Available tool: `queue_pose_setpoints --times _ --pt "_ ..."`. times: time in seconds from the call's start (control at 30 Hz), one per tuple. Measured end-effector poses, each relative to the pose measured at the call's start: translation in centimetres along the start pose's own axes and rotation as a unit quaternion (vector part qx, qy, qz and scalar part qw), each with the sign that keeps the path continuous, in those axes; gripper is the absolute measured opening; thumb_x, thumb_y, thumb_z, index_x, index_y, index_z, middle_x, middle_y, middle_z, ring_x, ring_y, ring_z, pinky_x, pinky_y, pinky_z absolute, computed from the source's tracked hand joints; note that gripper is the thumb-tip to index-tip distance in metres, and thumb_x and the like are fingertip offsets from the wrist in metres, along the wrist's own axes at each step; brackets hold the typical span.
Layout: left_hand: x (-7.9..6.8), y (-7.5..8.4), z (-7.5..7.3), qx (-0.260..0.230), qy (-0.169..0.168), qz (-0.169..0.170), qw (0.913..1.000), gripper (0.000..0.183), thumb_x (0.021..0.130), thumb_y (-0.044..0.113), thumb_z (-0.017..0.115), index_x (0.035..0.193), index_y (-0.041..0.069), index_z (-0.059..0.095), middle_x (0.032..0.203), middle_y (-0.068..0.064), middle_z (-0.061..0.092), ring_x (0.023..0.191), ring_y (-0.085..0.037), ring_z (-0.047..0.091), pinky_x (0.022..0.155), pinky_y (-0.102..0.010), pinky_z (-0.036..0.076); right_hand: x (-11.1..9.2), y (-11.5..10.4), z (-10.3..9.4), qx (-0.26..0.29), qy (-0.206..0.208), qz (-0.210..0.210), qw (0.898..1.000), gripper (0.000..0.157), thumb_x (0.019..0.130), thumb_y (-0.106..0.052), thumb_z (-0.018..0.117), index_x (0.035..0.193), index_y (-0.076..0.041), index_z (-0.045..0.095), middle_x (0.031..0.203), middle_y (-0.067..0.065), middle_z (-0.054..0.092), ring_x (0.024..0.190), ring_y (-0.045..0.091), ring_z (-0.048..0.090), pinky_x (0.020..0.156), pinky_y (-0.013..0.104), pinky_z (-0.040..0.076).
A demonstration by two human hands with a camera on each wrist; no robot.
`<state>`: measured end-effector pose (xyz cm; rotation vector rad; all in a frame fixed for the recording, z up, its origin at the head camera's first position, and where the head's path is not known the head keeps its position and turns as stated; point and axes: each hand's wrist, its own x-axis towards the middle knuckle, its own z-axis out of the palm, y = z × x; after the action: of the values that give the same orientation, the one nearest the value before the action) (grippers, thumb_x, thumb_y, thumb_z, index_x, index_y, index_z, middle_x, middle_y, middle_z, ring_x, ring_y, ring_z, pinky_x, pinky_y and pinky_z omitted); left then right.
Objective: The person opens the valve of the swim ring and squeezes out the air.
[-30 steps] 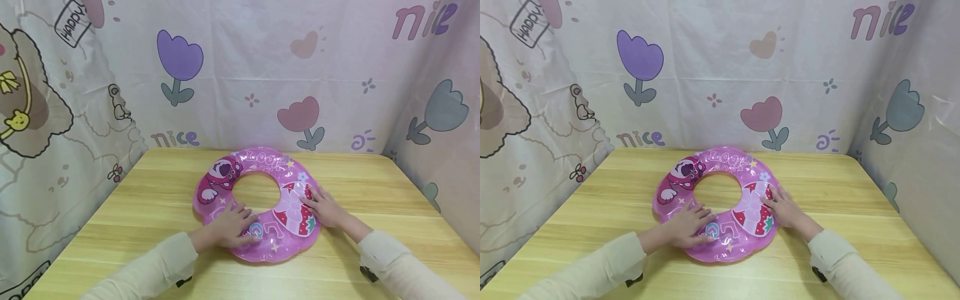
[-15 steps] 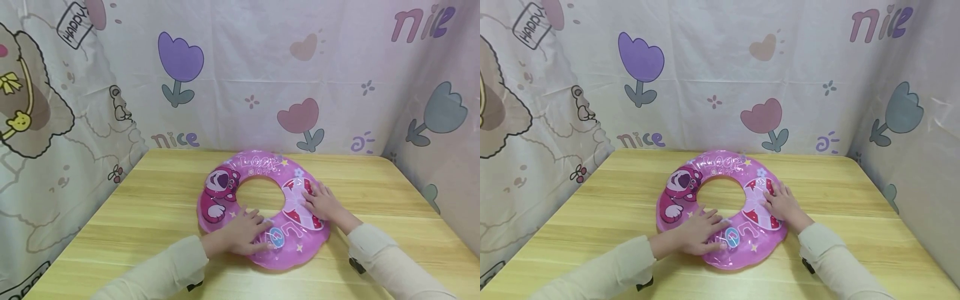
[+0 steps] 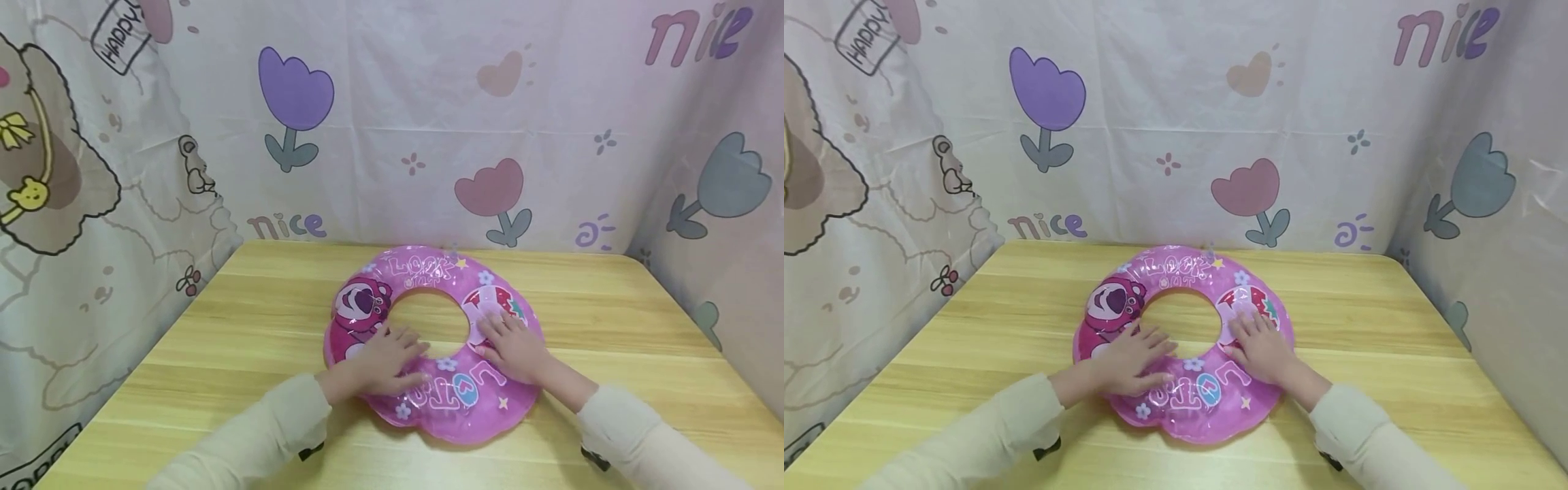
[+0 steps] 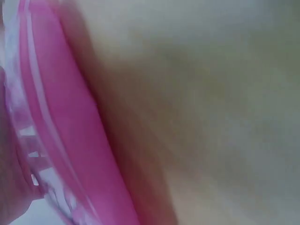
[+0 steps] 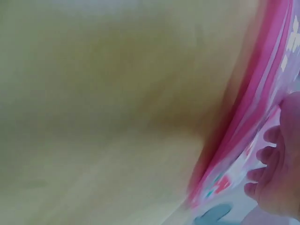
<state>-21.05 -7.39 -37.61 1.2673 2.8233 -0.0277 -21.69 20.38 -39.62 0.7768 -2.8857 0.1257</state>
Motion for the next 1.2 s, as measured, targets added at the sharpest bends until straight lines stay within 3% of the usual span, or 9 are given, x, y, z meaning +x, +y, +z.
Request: queue_pose_setpoints --times 0.23,0.5,0.67,1.0,1.2 --pt "-0.3 -3.0 -0.1 -0.019 0.008 -0.034 0.9992 0.058 0.093 0.053 0.038 0.136 0.015 0.047 0.143 -0.008 0.044 0.139 -0.037 0.026 0.112 -0.061 0.012 -2.5 -4.3 -0.2 0.066 -0.019 0.024 0.997 0.063 0.094 -0.047 0.045 0.138 -0.003 0.042 0.144 0.021 0.038 0.133 0.049 0.029 0.108 0.063 0.021" --pt "-0.5 -3.6 0.4 -0.016 -0.021 -0.047 0.9986 0.054 0.093 0.056 0.038 0.128 0.018 0.054 0.137 -0.007 0.051 0.139 -0.038 0.024 0.111 -0.064 0.009 -3.6 -6.5 0.0 0.092 -0.047 0.078 0.992 0.063 0.094 -0.05 0.041 0.143 -0.01 0.036 0.151 0.019 0.027 0.132 0.053 0.026 0.1 0.075 0.015" --pt "-0.6 -3.4 0.2 -0.018 -0.013 -0.049 0.9986 0.051 0.093 0.055 0.037 0.124 0.019 0.056 0.132 -0.006 0.055 0.139 -0.038 0.026 0.111 -0.065 0.008 -3.5 -6.0 0.2 0.087 -0.057 0.079 0.991 0.063 0.094 -0.05 0.043 0.143 -0.01 0.036 0.15 0.021 0.027 0.133 0.053 0.024 0.101 0.075 0.013" --pt "-0.8 -2.9 -0.4 -0.022 -0.021 -0.044 0.9985 0.053 0.094 0.053 0.037 0.129 0.017 0.053 0.132 -0.007 0.056 0.136 -0.038 0.032 0.111 -0.064 0.008 -2.0 -2.6 0.7 0.085 -0.071 0.027 0.993 0.063 0.093 -0.046 0.047 0.141 -0.008 0.038 0.15 0.027 0.021 0.137 0.05 0.015 0.108 0.067 0.01" --pt "-0.8 -2.3 -0.6 -0.036 -0.006 -0.035 0.9987 0.052 0.094 0.052 0.037 0.128 0.017 0.055 0.127 -0.005 0.06 0.129 -0.031 0.044 0.111 -0.063 0.013 -1.2 -0.4 0.4 0.093 -0.077 0.02 0.993 0.06 0.094 -0.042 0.048 0.141 -0.006 0.038 0.15 0.029 0.018 0.137 0.051 0.011 0.109 0.066 0.008"
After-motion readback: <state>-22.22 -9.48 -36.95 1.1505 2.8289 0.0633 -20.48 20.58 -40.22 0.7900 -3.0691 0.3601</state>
